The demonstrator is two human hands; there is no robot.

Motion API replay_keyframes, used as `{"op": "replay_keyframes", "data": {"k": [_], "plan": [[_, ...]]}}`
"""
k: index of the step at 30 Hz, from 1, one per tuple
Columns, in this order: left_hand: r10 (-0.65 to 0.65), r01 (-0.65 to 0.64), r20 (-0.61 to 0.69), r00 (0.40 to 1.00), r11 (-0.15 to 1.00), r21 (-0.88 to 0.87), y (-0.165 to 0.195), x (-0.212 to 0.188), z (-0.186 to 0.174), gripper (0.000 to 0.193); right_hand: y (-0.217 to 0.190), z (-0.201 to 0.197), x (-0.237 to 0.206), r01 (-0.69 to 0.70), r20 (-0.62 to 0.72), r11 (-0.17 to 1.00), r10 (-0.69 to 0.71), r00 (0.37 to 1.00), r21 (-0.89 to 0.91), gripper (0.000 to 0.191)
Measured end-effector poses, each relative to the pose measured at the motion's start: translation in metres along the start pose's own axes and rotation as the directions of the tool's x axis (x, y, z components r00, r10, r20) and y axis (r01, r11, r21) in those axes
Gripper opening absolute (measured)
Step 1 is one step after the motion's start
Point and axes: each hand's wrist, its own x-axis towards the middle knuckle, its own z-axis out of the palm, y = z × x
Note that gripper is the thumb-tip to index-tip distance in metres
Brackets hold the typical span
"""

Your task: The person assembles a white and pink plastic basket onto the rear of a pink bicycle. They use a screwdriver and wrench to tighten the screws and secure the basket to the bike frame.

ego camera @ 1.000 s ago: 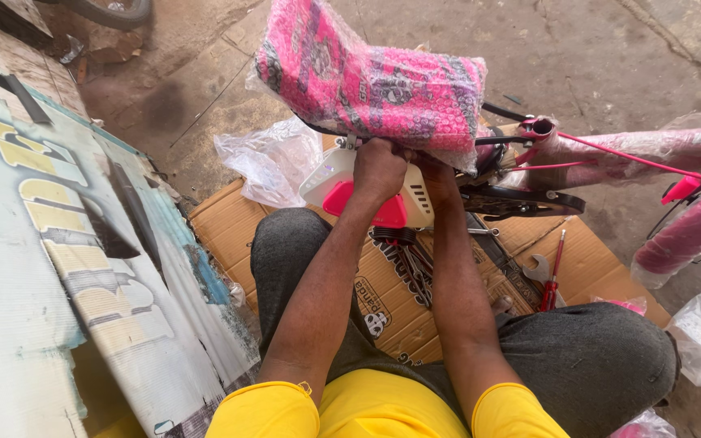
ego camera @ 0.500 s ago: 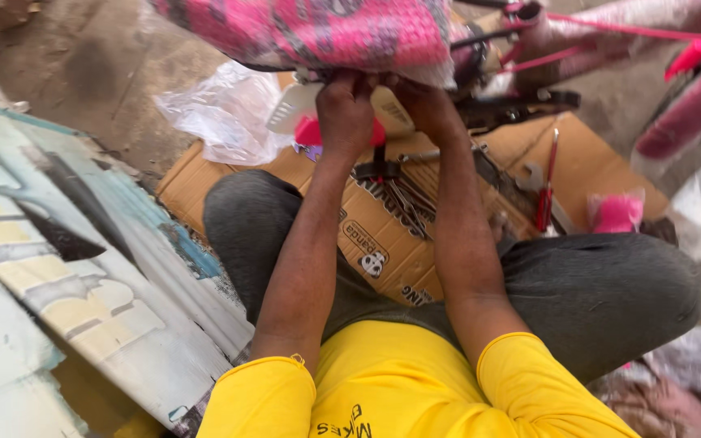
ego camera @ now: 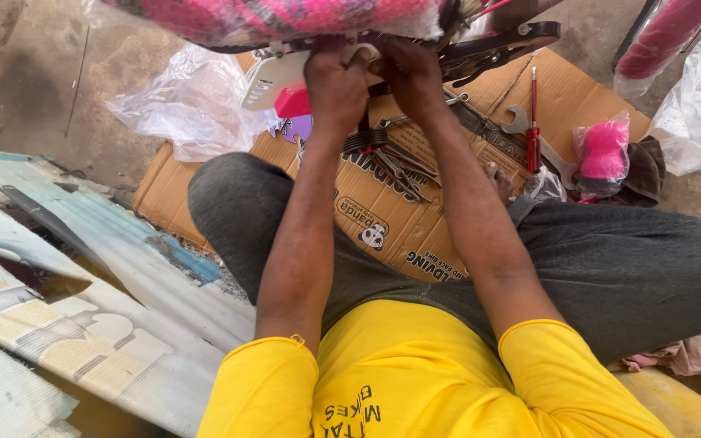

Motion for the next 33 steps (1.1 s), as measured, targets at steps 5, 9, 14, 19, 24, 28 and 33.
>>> {"op": "replay_keyframes", "data": {"k": [5,9,14,19,24,28,33], "plan": [[0.262,-0.230,-0.151,0.953,0.953,0.199,0.000,0.003,0.006,0.020,-0.002,-0.013,-0.001,0.017,-0.030,0.979,-0.024,0.999,-0.203,0.016],[0.127,-0.119,-0.106,0.986,0.990,0.080,-0.003,0.004,0.026,0.014,-0.003,-0.034,-0.009,0.175,-0.130,0.877,-0.257,0.958,-0.447,0.030],[0.271,-0.255,-0.209,0.940,0.962,0.100,0.000,-0.006,0.077,0.013,0.020,-0.047,-0.014,-0.080,-0.337,0.973,0.002,0.941,-0.217,0.023],[0.307,-0.295,-0.118,0.944,0.950,0.106,0.006,-0.011,0.111,0.014,0.061,-0.107,-0.065,-0.270,-0.517,0.860,0.008,0.856,-0.433,0.027],[0.256,-0.254,-0.036,0.966,0.966,0.046,0.008,-0.034,0.138,0.013,0.104,-0.158,-0.139,-0.862,-0.769,0.362,0.411,0.490,-0.355,0.027],[0.228,-0.225,-0.039,0.973,0.972,0.071,0.013,-0.040,0.152,0.023,0.122,-0.160,-0.154,-0.915,-0.771,0.268,0.497,0.399,-0.301,0.021],[0.141,-0.136,-0.040,0.989,0.983,0.122,0.026,-0.031,0.152,0.044,0.129,-0.161,-0.145,-0.906,-0.639,0.217,0.649,0.412,-0.363,0.026]]}}
